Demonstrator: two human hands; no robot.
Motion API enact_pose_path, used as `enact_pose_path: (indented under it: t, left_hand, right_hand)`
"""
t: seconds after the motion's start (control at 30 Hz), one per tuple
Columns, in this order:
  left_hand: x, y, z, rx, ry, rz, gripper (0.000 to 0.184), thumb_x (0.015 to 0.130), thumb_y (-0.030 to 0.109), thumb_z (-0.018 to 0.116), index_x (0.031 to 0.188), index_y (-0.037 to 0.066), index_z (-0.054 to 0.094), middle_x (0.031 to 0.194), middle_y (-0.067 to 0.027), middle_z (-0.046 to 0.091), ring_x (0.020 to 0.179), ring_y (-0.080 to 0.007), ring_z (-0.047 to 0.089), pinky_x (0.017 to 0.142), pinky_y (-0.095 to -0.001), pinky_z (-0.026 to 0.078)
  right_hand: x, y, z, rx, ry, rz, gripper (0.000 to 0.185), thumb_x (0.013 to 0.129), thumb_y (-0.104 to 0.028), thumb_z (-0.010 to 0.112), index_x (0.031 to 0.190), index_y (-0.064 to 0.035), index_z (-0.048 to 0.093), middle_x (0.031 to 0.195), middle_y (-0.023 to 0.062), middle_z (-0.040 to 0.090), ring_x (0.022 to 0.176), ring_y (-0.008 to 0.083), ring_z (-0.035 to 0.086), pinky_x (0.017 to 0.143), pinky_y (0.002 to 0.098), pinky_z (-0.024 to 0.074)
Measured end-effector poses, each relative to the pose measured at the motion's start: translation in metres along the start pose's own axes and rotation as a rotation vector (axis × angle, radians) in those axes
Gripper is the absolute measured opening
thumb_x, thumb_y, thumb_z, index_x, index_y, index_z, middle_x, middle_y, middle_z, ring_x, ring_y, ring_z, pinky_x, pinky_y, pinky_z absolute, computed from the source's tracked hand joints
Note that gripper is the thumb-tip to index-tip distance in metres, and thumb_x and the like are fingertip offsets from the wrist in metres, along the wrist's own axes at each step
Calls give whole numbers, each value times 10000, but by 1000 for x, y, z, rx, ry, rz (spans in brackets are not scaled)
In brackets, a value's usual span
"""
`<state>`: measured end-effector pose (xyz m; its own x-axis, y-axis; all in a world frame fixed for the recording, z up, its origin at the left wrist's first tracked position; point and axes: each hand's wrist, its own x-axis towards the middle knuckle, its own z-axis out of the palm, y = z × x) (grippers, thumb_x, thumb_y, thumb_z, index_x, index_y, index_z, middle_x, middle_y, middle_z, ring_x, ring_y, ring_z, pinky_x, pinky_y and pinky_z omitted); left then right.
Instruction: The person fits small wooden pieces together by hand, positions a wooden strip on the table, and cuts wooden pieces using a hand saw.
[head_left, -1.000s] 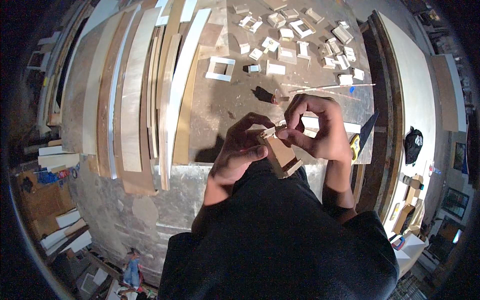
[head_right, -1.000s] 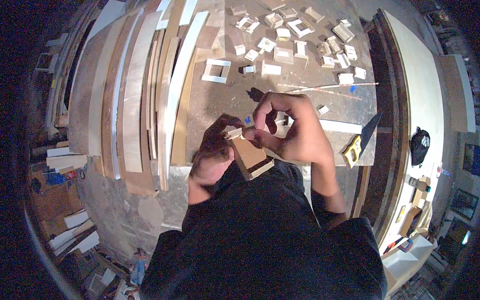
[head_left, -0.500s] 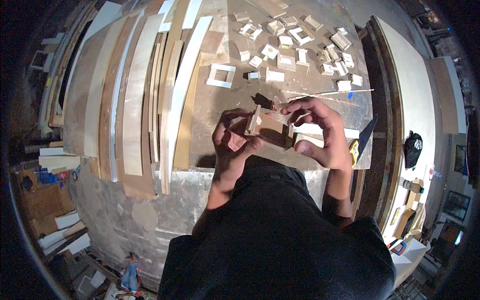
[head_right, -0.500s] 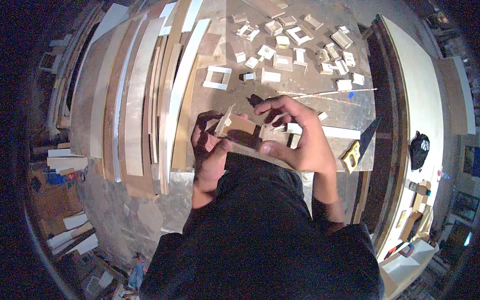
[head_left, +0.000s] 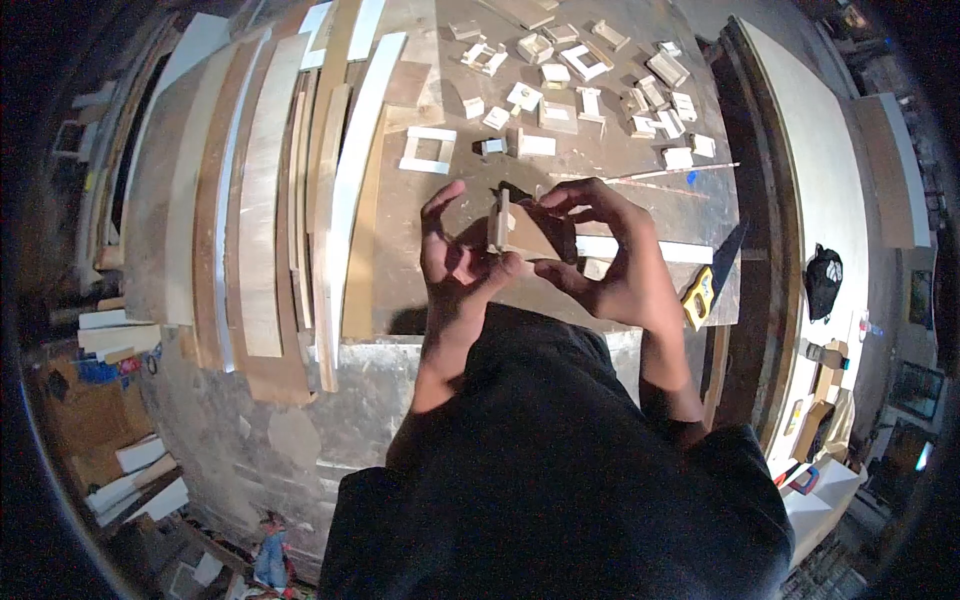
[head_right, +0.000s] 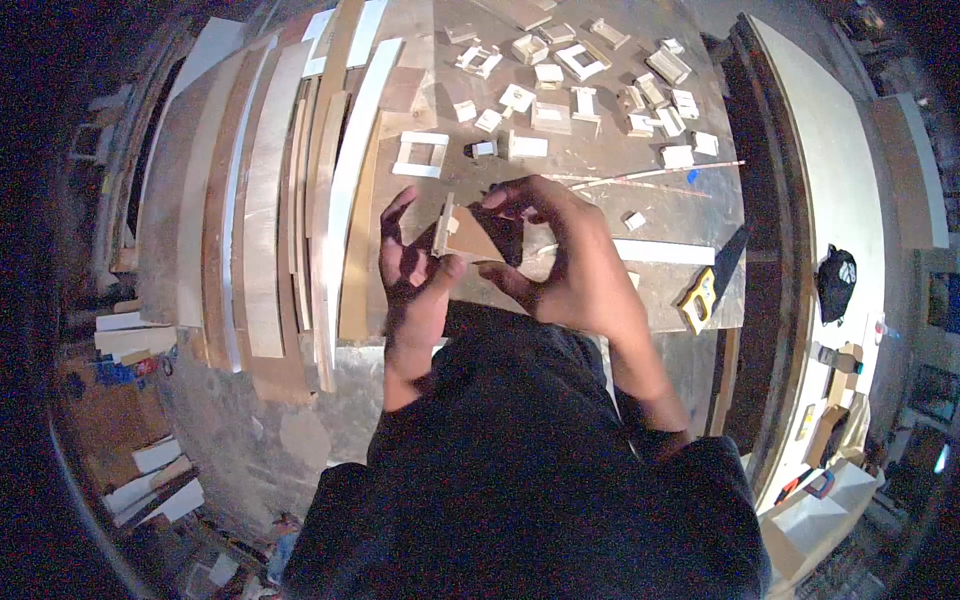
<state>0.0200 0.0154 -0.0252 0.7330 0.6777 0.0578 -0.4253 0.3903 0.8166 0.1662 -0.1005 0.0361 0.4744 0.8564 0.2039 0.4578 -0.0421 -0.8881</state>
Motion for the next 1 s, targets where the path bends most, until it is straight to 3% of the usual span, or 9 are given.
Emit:
enact_pose_path:
  t: [0.07,0.1,0.3,0.4,0.57,0.8,1.0]
  left_hand:
    - [4,-2,4,-35,38,-72,918,798,25,834,1518,160,280,1335,-181,584,1208,-250,592,1011,-380,496]
    - [6,-6,3,-21,11,-55,924,809,14,820,1534,178,272,1386,-187,555,1212,-253,591,1025,-385,493]
    - [14,-21,5,-115,-67,-231,913,835,-1,781,1547,159,232,1439,-207,499,1224,-310,597,1028,-420,499]
    - [14,-34,-5,-89,-92,-310,895,843,7,772,1541,151,230,1476,-212,462,1198,-342,609,1023,-439,500]
    - [6,-59,-46,132,63,-448,747,920,78,704,1520,107,260,1452,-185,505,1133,-282,640,988,-409,510]
    - [7,-58,-103,224,268,-479,666,938,155,721,1485,87,347,1408,-159,555,1082,-234,654,920,-372,529]
    - [0,-70,-147,362,497,-518,645,923,166,735,1462,82,390,1341,-166,586,1097,-218,637,921,-370,528]
  right_hand:
    - [2,4,-3,-22,31,-47,544,665,-60,873,1155,-23,639,1097,118,694,982,246,681,874,371,520]
    - [3,0,-7,63,-14,49,523,687,-38,852,1167,0,645,1138,118,698,1080,222,671,944,360,510]
    - [3,32,-18,-13,78,90,524,693,9,847,1158,-17,609,1098,91,684,991,148,646,925,324,520]
    - [0,55,-26,-56,179,99,568,658,-54,873,1161,-40,608,1048,90,694,960,188,661,851,327,514]
    - [2,86,-51,83,271,180,518,704,-54,857,1161,-56,613,1076,27,685,943,109,622,854,282,497]
    - [12,143,-82,98,390,338,469,728,-54,850,1137,-72,621,1024,-5,668,909,86,599,784,259,493]
    - [23,230,-93,-31,494,358,425,741,-67,854,1099,-27,628,993,46,673,837,104,599,762,277,495]
